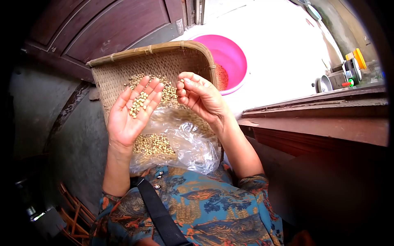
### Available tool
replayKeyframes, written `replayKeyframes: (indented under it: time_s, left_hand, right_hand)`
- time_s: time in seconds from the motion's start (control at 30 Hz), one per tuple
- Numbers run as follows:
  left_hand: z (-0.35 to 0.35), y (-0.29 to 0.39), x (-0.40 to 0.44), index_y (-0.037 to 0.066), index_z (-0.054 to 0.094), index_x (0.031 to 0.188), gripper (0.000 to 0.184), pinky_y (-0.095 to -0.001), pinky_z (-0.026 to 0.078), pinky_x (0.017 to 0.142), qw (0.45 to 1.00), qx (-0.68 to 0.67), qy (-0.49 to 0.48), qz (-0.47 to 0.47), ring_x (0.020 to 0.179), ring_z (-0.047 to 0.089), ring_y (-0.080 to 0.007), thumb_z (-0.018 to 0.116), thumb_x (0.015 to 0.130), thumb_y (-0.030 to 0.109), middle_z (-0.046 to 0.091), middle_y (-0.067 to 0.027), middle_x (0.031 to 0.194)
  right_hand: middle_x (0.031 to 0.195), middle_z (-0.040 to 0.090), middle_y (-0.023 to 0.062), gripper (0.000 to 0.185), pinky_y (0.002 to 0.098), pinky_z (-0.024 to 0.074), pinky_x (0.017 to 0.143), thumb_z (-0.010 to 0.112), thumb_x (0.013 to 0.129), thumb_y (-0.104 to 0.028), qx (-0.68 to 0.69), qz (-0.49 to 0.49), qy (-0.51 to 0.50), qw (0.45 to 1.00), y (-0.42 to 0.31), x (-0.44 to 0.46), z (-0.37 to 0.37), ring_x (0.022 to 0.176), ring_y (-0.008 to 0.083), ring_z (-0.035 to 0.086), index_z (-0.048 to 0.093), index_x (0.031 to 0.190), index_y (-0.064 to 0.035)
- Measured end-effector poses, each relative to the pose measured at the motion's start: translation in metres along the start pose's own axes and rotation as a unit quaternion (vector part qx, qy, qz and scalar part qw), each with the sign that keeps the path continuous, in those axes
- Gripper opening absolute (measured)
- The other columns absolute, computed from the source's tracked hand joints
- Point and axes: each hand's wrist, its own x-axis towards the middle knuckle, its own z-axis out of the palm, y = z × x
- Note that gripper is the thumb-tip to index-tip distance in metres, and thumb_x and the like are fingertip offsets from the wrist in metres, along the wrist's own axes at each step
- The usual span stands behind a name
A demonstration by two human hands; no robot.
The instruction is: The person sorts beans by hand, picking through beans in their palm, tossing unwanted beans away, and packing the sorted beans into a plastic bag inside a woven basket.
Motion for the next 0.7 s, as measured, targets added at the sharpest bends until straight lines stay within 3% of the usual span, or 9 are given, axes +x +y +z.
replayKeyframes:
  time_s: [0.2, 0.3, 0.33, 0.37, 0.4, 0.43, 0.47, 0.53, 0.7]
  left_hand:
    - [-0.007, -0.006, 0.001, -0.009, 0.038, 0.14, 0.05, -0.05, 0.025, 0.119, 1.0, 0.009, 0.004, -0.016, 0.141, 0.032, -0.0399, 0.037, 0.104, 0.025, 0.038, -0.0294, 0.146]
    - [-0.012, -0.005, -0.003, -0.008, 0.035, 0.143, 0.052, -0.0494, 0.022, 0.12, 1.0, -0.001, -0.001, -0.007, 0.143, 0.027, -0.0397, 0.036, 0.104, 0.027, 0.033, -0.0294, 0.149]
    - [-0.014, -0.004, -0.002, -0.008, 0.033, 0.144, 0.053, -0.0491, 0.021, 0.121, 1.0, -0.005, -0.004, -0.006, 0.144, 0.025, -0.0398, 0.036, 0.104, 0.027, 0.03, -0.0294, 0.151]
    - [-0.014, -0.003, -0.004, -0.008, 0.033, 0.144, 0.054, -0.0491, 0.02, 0.121, 1.0, -0.012, -0.014, -0.012, 0.144, 0.025, -0.04, 0.035, 0.105, 0.029, 0.03, -0.0299, 0.151]
    - [-0.015, -0.003, -0.005, -0.008, 0.033, 0.144, 0.054, -0.0492, 0.02, 0.121, 1.0, -0.013, -0.017, -0.01, 0.144, 0.025, -0.0401, 0.034, 0.105, 0.029, 0.029, -0.0299, 0.151]
    - [-0.016, -0.003, -0.005, -0.008, 0.033, 0.144, 0.054, -0.0492, 0.02, 0.121, 1.0, -0.014, -0.02, -0.009, 0.144, 0.025, -0.0403, 0.034, 0.105, 0.03, 0.029, -0.03, 0.151]
    - [-0.017, -0.002, -0.004, -0.008, 0.033, 0.144, 0.055, -0.0493, 0.02, 0.121, 1.0, -0.015, -0.026, -0.008, 0.144, 0.025, -0.0404, 0.033, 0.105, 0.03, 0.029, -0.03, 0.151]
    - [-0.021, -0.002, -0.004, -0.008, 0.031, 0.145, 0.057, -0.0496, 0.02, 0.121, 0.999, -0.012, -0.03, -0.009, 0.144, 0.025, -0.0411, 0.032, 0.105, 0.032, 0.028, -0.0303, 0.152]
    - [-0.028, -0.004, -0.003, -0.007, 0.031, 0.146, 0.059, -0.0474, 0.025, 0.119, 0.999, -0.004, -0.04, -0.015, 0.141, 0.031, -0.0378, 0.03, 0.106, 0.036, 0.029, -0.029, 0.152]
  right_hand:
    - [0.088, 0.065, 0.0056, 0.017, 0.0269, 0.0553, 0.069, 0.06, 0.096, -0.008, -0.043, -0.045, 0.017, 0.998, -0.013, -0.006, -0.005, 0.076, 0.0127, 0.064, 0.062, 0.112, -0.0035]
    - [0.087, 0.067, 0.0073, 0.02, 0.028, 0.0558, 0.069, 0.063, 0.093, -0.009, -0.232, -0.193, 0.103, 0.948, -0.044, -0.011, -0.007, 0.076, 0.0149, 0.065, 0.063, 0.113, -0.0035]
    - [0.088, 0.067, 0.0076, 0.022, 0.0284, 0.056, 0.07, 0.064, 0.093, -0.009, -0.325, -0.257, 0.15, 0.898, -0.053, -0.012, -0.006, 0.077, 0.0161, 0.066, 0.063, 0.114, -0.0036]
    - [0.092, 0.067, 0.0077, 0.024, 0.0291, 0.0561, 0.072, 0.063, 0.093, -0.009, -0.533, -0.268, 0.232, 0.768, -0.059, -0.012, -0.004, 0.081, 0.0172, 0.066, 0.063, 0.116, -0.0042]
    - [0.096, 0.068, 0.0079, 0.026, 0.0298, 0.0562, 0.073, 0.063, 0.093, -0.008, -0.706, -0.263, 0.298, 0.586, -0.063, -0.013, -0.004, 0.085, 0.0182, 0.067, 0.063, 0.118, -0.0047]
    - [0.101, 0.067, 0.007, 0.028, 0.0285, 0.055, 0.075, 0.064, 0.092, -0.008, -0.829, -0.341, 0.277, 0.345, -0.062, -0.012, -0.003, 0.09, 0.0175, 0.066, 0.064, 0.119, -0.0058]
    - [0.103, 0.066, 0.0083, 0.026, 0.0265, 0.0534, 0.075, 0.068, 0.089, -0.007, -0.84, -0.356, 0.264, 0.313, -0.058, -0.014, 0.0, 0.089, 0.0162, 0.065, 0.066, 0.115, -0.0045]
    - [0.101, 0.067, 0.0089, 0.024, 0.025, 0.0519, 0.073, 0.07, 0.087, -0.005, -0.727, -0.288, 0.197, 0.591, -0.032, -0.019, 0.015, 0.086, 0.0156, 0.064, 0.068, 0.111, -0.0045]
    - [0.093, 0.066, 0.0084, 0.023, 0.0257, 0.0513, 0.062, 0.071, 0.084, 0.001, -0.731, -0.234, 0.033, 0.641, 0.023, -0.014, 0.042, 0.076, 0.0156, 0.064, 0.066, 0.106, -0.002]
